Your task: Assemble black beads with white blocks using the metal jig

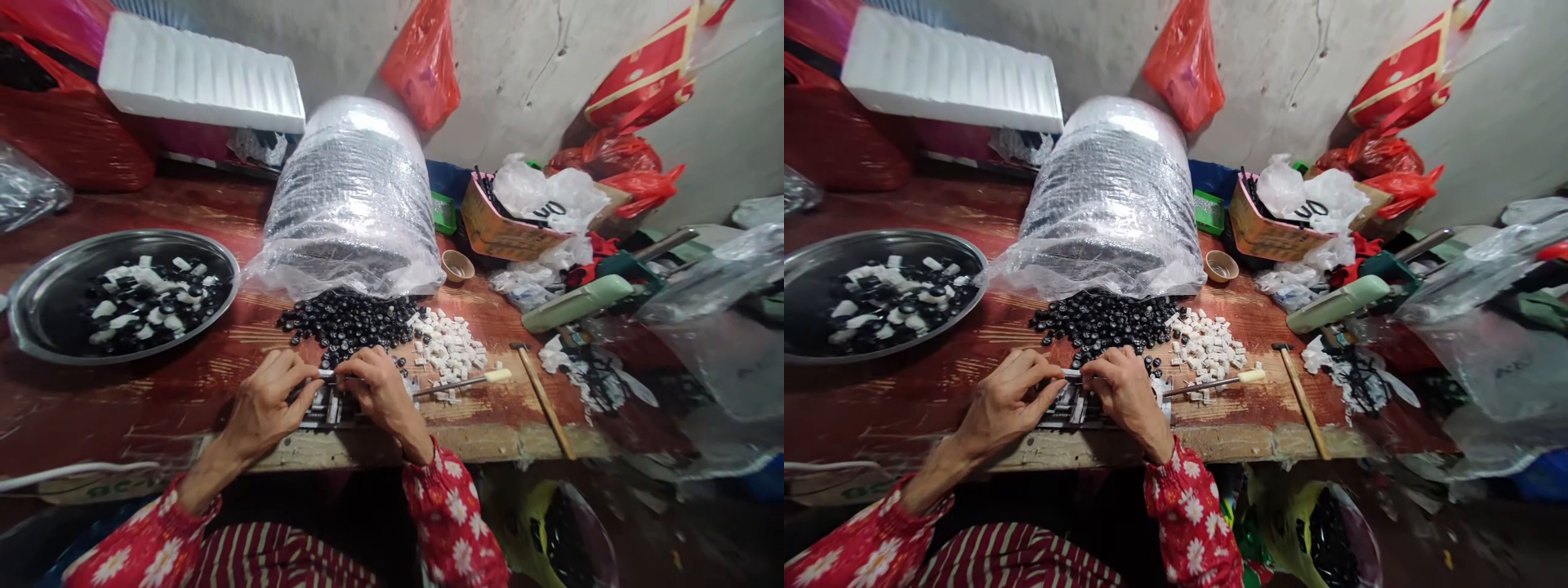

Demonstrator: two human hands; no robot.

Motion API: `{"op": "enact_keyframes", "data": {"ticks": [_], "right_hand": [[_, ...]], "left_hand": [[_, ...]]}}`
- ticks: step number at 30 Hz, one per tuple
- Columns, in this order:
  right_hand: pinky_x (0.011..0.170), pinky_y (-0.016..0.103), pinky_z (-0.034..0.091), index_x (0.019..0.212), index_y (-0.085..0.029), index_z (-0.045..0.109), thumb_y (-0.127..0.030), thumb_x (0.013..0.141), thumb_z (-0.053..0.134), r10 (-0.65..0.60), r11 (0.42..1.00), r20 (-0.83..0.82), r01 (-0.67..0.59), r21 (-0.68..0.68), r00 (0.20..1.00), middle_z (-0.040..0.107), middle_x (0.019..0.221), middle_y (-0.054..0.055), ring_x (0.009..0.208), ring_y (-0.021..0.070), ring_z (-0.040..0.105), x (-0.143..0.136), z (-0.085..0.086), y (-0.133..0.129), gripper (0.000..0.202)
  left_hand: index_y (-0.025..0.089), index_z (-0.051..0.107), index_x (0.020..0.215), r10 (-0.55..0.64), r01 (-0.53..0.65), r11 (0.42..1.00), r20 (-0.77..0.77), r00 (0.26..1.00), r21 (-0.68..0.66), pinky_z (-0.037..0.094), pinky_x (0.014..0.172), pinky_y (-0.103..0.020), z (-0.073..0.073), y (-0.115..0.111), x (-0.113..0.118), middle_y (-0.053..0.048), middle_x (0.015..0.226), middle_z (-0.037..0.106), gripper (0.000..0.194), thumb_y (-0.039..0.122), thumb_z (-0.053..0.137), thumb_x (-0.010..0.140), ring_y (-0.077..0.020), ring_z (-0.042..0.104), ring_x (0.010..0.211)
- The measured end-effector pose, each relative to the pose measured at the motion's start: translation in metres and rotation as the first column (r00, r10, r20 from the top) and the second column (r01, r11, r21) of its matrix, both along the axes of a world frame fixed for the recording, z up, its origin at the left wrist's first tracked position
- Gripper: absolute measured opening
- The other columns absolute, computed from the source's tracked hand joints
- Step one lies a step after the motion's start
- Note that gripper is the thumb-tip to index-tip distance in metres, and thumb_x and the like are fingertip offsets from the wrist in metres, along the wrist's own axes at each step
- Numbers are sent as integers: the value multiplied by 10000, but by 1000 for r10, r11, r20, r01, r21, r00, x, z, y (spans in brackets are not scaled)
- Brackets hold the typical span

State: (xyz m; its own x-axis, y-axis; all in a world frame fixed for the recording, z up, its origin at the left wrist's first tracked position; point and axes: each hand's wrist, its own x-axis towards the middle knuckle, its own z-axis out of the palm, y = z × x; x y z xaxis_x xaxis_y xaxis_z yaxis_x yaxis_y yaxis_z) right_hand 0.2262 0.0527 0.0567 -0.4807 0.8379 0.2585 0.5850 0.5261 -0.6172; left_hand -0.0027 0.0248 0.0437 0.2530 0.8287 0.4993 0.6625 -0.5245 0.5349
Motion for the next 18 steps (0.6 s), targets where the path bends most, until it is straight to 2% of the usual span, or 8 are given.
{"op": "enact_keyframes", "data": {"ticks": [4,10,18], "right_hand": [[878,355,435,1072,-258,801,-196,944,816,-38,999,-52,37,-16,998,734,983,20,955,220,572,3,-6,0,143],[909,359,436,1069,-252,791,-217,948,817,-38,999,-96,35,-30,995,778,1015,13,965,213,583,0,-8,-1,129],[906,366,426,1114,-274,806,-252,987,774,-30,999,56,31,-16,998,761,1024,27,972,221,560,-1,-6,-1,132]], "left_hand": [[222,722,1045,-10,11,1000,-40,999,10,461,840,-350,0,0,4,-46,942,619,106,248,620,1027,-213,545,946],[220,731,1051,-26,27,999,-46,999,25,461,869,-365,-2,3,5,-53,973,630,110,241,627,1022,-219,543,971],[234,736,1038,-31,31,999,-65,997,8,460,875,-384,-4,7,8,-58,997,648,109,288,647,1007,-230,562,966]]}}
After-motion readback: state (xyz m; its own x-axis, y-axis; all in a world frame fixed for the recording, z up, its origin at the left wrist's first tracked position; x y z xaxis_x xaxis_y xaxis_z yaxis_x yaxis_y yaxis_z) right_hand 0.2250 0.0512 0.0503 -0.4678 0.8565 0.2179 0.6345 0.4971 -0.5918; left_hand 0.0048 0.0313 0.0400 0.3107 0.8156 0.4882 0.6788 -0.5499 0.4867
